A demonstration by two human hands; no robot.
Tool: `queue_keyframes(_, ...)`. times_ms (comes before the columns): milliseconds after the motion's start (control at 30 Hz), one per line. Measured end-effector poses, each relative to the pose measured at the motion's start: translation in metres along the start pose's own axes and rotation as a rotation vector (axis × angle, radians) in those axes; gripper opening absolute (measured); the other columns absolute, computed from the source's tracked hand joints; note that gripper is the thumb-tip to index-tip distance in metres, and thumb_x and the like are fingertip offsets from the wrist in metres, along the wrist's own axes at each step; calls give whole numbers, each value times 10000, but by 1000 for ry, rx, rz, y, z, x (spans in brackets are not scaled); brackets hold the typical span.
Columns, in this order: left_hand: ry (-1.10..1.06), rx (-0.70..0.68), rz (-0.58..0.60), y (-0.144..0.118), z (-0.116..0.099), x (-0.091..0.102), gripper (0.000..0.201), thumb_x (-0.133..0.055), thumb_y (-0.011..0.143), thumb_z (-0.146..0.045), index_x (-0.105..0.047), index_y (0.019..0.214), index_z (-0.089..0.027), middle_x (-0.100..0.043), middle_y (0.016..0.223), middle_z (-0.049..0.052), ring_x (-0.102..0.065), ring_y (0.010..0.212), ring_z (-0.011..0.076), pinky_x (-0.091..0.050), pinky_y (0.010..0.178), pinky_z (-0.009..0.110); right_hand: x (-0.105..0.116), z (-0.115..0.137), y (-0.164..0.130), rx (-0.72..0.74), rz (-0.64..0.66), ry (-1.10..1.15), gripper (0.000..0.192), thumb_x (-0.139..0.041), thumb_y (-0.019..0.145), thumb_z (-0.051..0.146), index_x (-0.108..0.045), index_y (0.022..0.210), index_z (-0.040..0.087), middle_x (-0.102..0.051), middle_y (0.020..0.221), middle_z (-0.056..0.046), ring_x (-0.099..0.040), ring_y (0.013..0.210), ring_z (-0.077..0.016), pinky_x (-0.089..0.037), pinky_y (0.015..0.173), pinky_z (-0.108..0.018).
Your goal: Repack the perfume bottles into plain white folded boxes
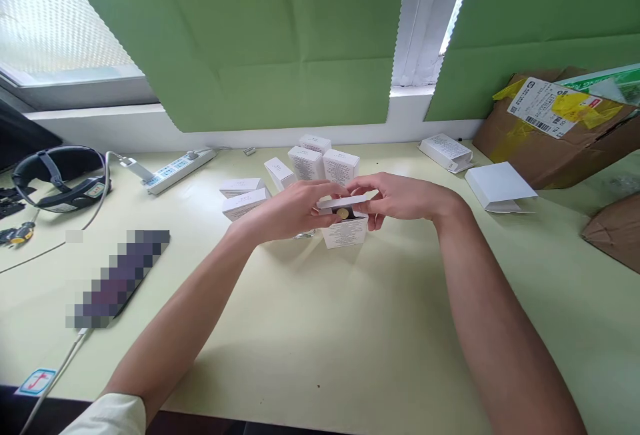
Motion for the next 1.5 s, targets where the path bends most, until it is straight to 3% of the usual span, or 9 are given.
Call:
queue_keyframes(167,-98,48,1,2,8,3,368,-559,947,-441,-593,1246,-229,-694,907,38,-570,665,130,-365,585,248,-2,0,0,-36,-5,69,526,-571,887,560,-554,1368,349,-736,1063,-23,-723,851,-225,-463,930,-421)
queue_keyframes(367,-148,70,-13,0,6,10,357,-377,1018,-416,-630,1180,-224,-652,769,17,-481,574,109,-330,541,248,-2,2,-1,-13,27,103,509,-602,858,581,-597,1300,329,-696,1198,-45,-715,858,-230,-489,899,-420)
queue_keyframes(467,-136,51,18,1,7,7,346,-389,1006,-422,-613,1174,-219,-669,854,34,-530,643,130,-347,559,256,-2,0,-1,-10,36,72,548,-620,841,578,-560,1343,365,-680,1243,-31,-715,869,-232,-466,942,-442)
queue_keyframes(600,-91,15,95,1,7,1,310,-409,994,-421,-612,1097,-210,-657,915,48,-576,749,161,-367,597,269,-2,-3,1,-39,49,22,645,-650,815,553,-489,1416,385,-715,1158,-24,-715,884,-252,-448,959,-452)
queue_keyframes(833,-98,1,140,1,4,1,303,-480,972,-384,-574,1221,-236,-667,1061,37,-591,809,157,-393,636,262,-2,-1,2,-6,56,3,627,-668,792,515,-527,1391,395,-706,1196,-10,-717,850,-243,-474,914,-424)
queue_keyframes(967,-57,43,94,1,4,2,314,-539,942,-352,-588,1228,-234,-680,1007,35,-570,738,147,-368,594,253,-1,1,0,-16,47,-6,581,-645,820,542,-545,1374,397,-716,1183,-9,-714,884,-242,-465,934,-422)
queue_keyframes(1100,41,10,21,1,1,1,280,-560,938,-337,-621,1169,-191,-685,1030,60,-599,808,172,-388,656,275,-1,2,-2,-10,48,55,511,-621,828,583,-627,1289,363,-729,1111,-19,-710,903,-256,-478,918,-421)
queue_keyframes(1267,65,-15,-27,0,-3,0,255,-549,952,-315,-621,1172,-207,-670,1170,57,-633,936,194,-423,729,287,-1,2,-2,7,59,7,527,-655,808,554,-610,1314,409,-687,1257,2,-710,892,-242,-481,911,-426)
queue_keyframes(1500,3,-6,105,-8,-1,8,363,-458,995,-401,-577,1305,-253,-595,1332,62,-632,1032,202,-453,787,287,-1,2,-1,-2,80,-36,630,-630,814,575,-529,1405,382,-717,1166,-26,-695,910,-261,-482,880,-433)
Point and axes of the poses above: each hand's wrist, its own y-axis towards the middle knuckle, its own x-axis out of the back of the hand, z = x × y, the point moved 2 cm from there along y, towards the middle knuckle
